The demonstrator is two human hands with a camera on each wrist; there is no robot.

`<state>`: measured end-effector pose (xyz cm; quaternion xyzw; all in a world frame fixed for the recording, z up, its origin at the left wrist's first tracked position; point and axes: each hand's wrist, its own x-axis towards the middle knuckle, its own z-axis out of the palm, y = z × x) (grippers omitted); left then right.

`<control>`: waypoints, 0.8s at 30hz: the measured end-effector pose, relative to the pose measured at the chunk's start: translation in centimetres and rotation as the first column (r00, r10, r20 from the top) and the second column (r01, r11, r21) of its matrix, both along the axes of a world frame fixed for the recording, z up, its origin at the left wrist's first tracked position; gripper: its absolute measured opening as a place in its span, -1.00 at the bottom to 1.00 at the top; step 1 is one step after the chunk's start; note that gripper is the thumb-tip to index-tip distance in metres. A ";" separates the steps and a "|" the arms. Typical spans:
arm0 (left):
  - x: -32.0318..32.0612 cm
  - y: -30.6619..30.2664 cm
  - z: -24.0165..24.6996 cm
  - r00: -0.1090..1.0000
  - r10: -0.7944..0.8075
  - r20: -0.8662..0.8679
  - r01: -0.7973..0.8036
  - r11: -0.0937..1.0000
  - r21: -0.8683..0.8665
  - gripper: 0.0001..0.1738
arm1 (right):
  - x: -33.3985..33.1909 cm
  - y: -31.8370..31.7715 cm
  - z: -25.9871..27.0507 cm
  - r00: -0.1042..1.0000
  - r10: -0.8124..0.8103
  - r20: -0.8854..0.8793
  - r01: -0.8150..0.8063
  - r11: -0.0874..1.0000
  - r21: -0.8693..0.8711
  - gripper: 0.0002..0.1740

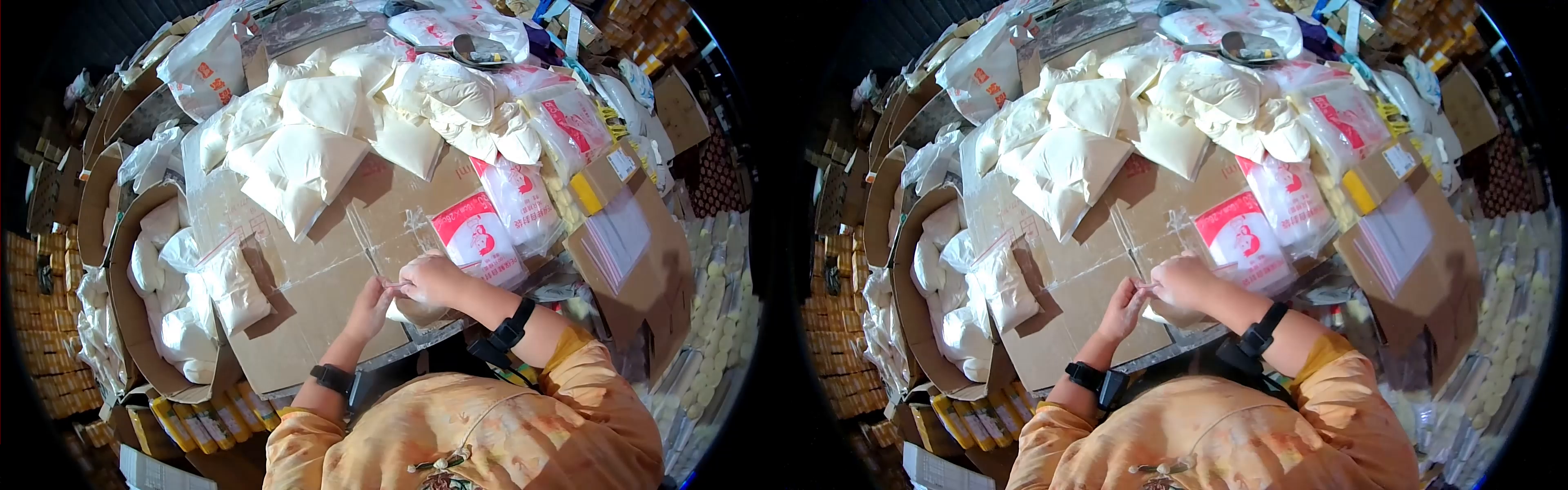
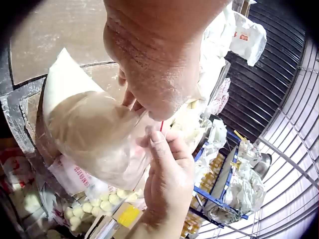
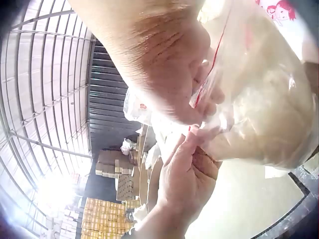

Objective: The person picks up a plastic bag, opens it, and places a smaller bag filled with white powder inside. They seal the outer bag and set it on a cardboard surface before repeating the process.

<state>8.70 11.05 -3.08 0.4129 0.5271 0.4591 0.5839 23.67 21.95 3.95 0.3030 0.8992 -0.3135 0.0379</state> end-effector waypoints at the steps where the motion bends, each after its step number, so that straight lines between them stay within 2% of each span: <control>1: 0.0 0.0 -0.2 1.000 -0.001 -0.009 0.001 1.000 0.001 -0.89 | -0.1 0.0 -0.2 1.000 -0.002 0.004 0.002 1.000 0.009 -0.78; 11: 0.0 0.0 -0.5 0.997 -0.001 -0.081 0.000 1.000 -0.008 -0.84 | -0.3 -0.1 -0.9 0.999 -0.047 -0.020 0.047 0.999 0.022 -0.78; 17: -0.6 0.0 -0.8 0.997 -0.001 -0.076 -0.001 1.000 -0.021 -0.82 | 0.2 0.7 -0.5 0.996 -0.094 0.006 0.094 0.992 -0.088 -0.76; 20: -0.5 0.2 0.1 0.996 -0.023 -0.081 0.020 0.999 -0.040 -0.83 | 0.2 1.0 0.5 0.994 -0.055 0.098 0.067 0.990 -0.123 -0.75; 24: -0.4 0.3 0.3 0.996 -0.042 -0.080 0.037 0.997 -0.068 -0.88 | 0.3 0.9 0.2 0.995 -0.079 0.065 0.086 0.988 -0.128 -0.75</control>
